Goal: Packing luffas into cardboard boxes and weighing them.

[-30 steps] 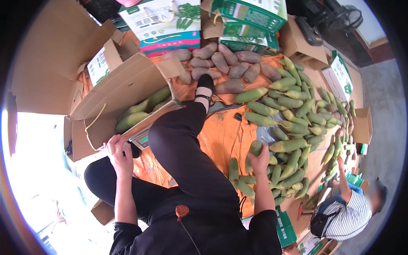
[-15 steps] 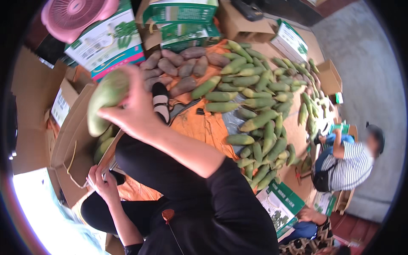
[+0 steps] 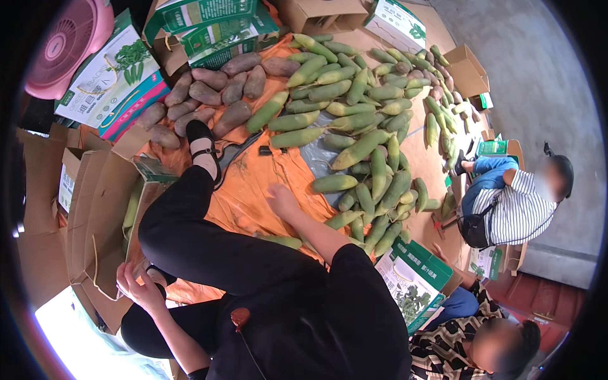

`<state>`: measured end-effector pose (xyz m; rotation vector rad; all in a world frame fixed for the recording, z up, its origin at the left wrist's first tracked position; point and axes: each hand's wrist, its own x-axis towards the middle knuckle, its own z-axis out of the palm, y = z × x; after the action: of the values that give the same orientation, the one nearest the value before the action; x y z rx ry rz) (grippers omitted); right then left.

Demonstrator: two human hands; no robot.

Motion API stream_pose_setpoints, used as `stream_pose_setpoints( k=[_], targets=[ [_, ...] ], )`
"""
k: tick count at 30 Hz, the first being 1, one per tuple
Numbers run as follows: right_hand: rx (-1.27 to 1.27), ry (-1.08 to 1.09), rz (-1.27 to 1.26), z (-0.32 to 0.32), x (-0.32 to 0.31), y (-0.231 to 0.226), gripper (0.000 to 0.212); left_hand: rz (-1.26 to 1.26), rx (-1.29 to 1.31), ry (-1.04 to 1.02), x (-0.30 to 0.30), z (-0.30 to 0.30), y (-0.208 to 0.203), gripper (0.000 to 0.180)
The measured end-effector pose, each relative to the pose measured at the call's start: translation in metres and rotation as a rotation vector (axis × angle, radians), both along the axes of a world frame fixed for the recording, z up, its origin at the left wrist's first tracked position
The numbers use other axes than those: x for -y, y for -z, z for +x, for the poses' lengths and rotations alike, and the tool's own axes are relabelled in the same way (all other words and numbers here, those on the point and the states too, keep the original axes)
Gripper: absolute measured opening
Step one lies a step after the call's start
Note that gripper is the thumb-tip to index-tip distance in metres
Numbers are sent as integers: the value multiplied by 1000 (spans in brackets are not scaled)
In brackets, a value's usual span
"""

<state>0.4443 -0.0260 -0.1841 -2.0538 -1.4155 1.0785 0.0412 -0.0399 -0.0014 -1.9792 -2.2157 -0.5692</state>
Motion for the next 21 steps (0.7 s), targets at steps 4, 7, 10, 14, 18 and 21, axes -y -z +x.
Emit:
stream_pose_setpoints(
  k=[4,7,10,14,18,21],
  targets=[
    [126,-62,-290,32,65,29,19,6,-13,20,1,-2,2,25],
    [142,34,-243,43,97,59,16,6,10,17,-2,4,4,25],
    [116,103,-258,43,94,62,18,11,-1,11,3,-5,9,25],
    [79,75,-304,54,75,56,21,29,5,0,2,-6,13,24],
    [214,26,-291,69,56,58,20,27,0,-21,1,-4,11,24],
    [328,0,-205,80,39,57,20,29,-8,-31,0,-3,11,26]
  ],
)
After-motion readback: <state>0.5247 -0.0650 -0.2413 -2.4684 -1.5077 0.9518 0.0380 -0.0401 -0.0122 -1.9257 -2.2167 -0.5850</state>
